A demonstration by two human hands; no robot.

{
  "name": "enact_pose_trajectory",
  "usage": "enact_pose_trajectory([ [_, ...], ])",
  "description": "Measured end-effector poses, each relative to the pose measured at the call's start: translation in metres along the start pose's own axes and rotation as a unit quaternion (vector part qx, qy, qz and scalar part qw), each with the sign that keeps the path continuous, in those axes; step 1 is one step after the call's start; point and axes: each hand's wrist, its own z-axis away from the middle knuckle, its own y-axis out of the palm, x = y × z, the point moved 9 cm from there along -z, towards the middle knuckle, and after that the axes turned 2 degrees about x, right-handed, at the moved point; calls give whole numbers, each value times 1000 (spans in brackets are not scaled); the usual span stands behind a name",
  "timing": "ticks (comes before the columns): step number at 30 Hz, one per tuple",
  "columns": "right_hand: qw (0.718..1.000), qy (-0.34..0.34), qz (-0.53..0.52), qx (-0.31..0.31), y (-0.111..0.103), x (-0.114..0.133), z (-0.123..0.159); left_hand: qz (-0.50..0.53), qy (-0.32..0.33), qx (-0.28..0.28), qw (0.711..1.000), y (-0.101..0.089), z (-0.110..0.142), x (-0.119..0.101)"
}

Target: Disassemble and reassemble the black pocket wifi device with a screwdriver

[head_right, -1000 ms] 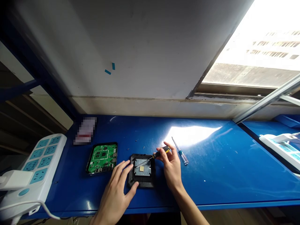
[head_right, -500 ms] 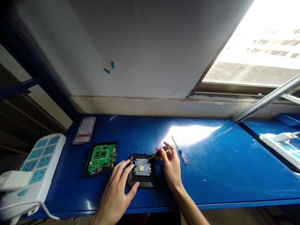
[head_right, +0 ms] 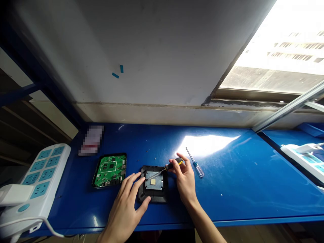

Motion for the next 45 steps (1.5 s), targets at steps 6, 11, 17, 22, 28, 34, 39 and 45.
enact_pose_trajectory([
  [6,1000,5,0,-7,-1,-1,-1,3,-1,2,1000,1,0,0],
  [11,1000,7,2,-13,-2,-1,-1,0,3,0,1000,0,0,-1],
  [17,1000,16,-1,-13,-2,-3,0,-12,18,-16,1000,-3,0,-4],
  [22,1000,16,1,-12,-2,-4,0,-43,39,-33,998,-3,1,-8],
  [28,1000,10,13,-15,-3,-3,0,-87,66,-49,993,-1,3,-11],
  [34,999,-18,8,-27,-5,9,7,-94,74,-53,991,1,5,-10],
  [39,996,-79,31,-12,2,31,18,-86,64,-49,993,2,5,-7],
  [45,990,-127,64,-7,6,41,24,-98,63,-46,992,1,3,-9],
])
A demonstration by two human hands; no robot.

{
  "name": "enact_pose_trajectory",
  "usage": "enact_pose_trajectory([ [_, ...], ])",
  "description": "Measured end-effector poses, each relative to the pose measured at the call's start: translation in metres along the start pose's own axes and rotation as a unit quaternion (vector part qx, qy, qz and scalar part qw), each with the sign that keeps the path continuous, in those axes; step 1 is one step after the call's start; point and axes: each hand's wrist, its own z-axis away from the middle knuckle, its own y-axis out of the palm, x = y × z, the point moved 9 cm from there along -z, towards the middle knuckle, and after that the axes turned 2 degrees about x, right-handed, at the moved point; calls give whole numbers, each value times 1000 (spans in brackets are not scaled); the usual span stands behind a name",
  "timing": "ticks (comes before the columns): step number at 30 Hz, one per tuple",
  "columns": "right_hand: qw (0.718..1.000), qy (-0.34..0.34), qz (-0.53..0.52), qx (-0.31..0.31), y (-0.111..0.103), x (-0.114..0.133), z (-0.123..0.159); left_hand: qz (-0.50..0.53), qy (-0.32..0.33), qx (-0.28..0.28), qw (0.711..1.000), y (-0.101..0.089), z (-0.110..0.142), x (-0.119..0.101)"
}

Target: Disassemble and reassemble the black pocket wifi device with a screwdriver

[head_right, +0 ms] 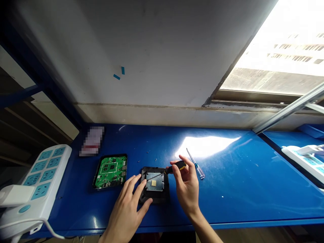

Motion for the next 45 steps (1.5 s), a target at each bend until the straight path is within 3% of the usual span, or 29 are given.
enact_pose_trajectory([
  [17,991,-112,75,16,3,29,6,14,-16,11,1000,4,1,3],
  [21,972,-183,122,87,18,53,9,16,-16,6,1000,7,2,4],
  [27,903,-301,184,246,57,96,15,14,-8,-10,1000,6,3,4],
  [30,874,-310,207,312,71,105,15,16,2,-11,1000,5,3,2],
  [36,824,-264,235,443,96,107,20,20,7,-13,1000,2,1,1],
  [40,818,-268,238,450,104,115,21,27,1,-11,1000,2,0,1],
  [45,835,-298,238,396,103,114,16,28,2,-3,1000,3,0,1],
])
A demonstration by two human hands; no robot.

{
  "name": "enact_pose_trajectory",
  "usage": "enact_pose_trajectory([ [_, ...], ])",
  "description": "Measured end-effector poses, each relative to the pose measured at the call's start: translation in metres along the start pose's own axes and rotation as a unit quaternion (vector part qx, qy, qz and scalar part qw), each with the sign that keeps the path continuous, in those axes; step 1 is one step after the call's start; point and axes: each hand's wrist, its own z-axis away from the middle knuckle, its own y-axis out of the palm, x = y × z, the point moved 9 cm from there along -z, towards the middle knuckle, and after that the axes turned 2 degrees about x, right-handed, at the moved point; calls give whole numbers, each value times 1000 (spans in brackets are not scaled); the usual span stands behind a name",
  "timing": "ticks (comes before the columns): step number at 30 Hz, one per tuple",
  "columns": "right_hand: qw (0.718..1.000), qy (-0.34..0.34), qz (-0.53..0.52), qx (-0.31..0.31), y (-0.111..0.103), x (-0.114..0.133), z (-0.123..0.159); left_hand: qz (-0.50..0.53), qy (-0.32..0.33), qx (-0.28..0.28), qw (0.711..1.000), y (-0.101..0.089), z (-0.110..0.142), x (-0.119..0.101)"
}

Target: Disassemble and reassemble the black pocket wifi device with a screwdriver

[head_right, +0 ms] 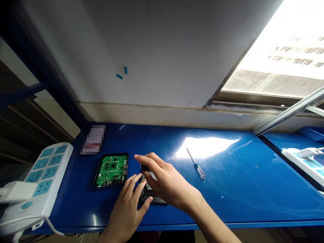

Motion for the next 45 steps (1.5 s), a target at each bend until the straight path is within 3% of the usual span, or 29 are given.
enact_pose_trajectory([
  [7,988,-16,67,-137,-10,-6,7,-14,1,0,1000,1,0,1],
  [15,992,-23,57,-107,-10,11,8,1,-2,2,1000,1,0,1],
  [22,978,-32,111,-176,-16,12,8,2,-10,9,1000,2,1,3],
  [30,989,-37,73,-125,-11,20,7,14,-10,5,1000,1,0,2],
  [38,967,-42,150,-201,-20,16,11,4,-16,10,1000,2,1,4],
  [45,983,-19,102,-150,-13,15,13,15,-13,11,1000,3,1,4],
])
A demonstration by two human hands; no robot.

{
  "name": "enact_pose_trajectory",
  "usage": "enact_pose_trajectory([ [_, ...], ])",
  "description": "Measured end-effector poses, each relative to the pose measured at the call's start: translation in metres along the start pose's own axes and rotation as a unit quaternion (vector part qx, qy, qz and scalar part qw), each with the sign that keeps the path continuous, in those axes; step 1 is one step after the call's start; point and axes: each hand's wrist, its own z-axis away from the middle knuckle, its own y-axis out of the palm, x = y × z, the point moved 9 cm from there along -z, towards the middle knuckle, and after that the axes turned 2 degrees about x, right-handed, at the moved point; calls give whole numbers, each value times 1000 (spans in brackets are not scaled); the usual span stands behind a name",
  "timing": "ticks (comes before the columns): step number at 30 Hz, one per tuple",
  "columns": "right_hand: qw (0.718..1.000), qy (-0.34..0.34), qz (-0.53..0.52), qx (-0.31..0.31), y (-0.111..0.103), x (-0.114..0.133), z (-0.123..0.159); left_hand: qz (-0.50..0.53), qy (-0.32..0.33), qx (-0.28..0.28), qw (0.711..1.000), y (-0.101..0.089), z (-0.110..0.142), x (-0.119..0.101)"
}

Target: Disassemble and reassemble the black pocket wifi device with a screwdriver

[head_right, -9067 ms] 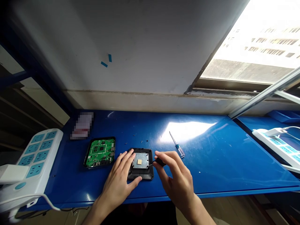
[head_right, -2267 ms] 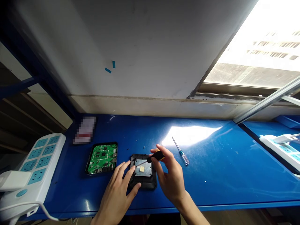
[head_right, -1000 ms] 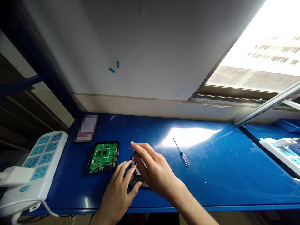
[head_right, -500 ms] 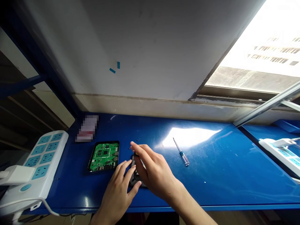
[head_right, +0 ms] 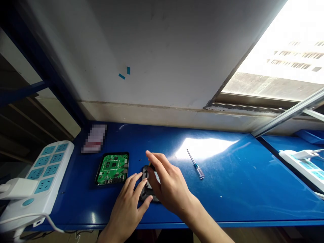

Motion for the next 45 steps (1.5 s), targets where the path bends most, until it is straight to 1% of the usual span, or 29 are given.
enact_pose_trajectory([
  [3,1000,-1,-10,8,3,0,1,1,0,0,1000,1,1,0],
  [7,998,-4,49,-28,0,-3,2,-3,-5,6,1000,2,2,1],
  [9,998,-9,60,-31,-1,-3,2,-2,-7,7,1000,2,2,2],
  [11,999,-1,40,-14,0,-5,1,4,-7,8,1000,3,2,3],
  [14,1000,9,-16,19,1,-4,1,9,-7,9,1000,3,1,3],
  [16,999,3,-33,23,0,-2,1,8,-8,9,1000,3,0,3],
  [18,1000,0,-26,4,-3,-2,2,6,-9,10,1000,3,0,3],
  [21,999,0,2,-46,-8,-4,3,7,-10,15,1000,2,-1,2],
  [24,996,-20,33,-78,-12,-3,3,11,-14,20,1000,1,-2,2],
  [27,997,-32,35,-61,-10,0,2,15,-13,17,1000,0,-2,3],
  [30,1000,-19,-19,-7,-3,2,1,17,-10,10,1000,1,-1,3],
  [33,998,-19,-62,13,0,5,1,18,-9,5,1000,2,0,4],
  [35,998,-22,-55,3,0,5,1,18,-8,5,1000,2,0,4],
  [39,998,-13,5,-53,-6,0,1,20,-15,9,1000,1,0,3],
  [41,997,-15,28,-71,-8,-1,1,23,-20,15,999,1,-1,4],
  [43,997,-19,30,-62,-7,1,0,23,-20,20,999,2,-1,4],
  [45,999,-19,9,-41,-6,3,0,21,-18,21,999,3,-1,4],
])
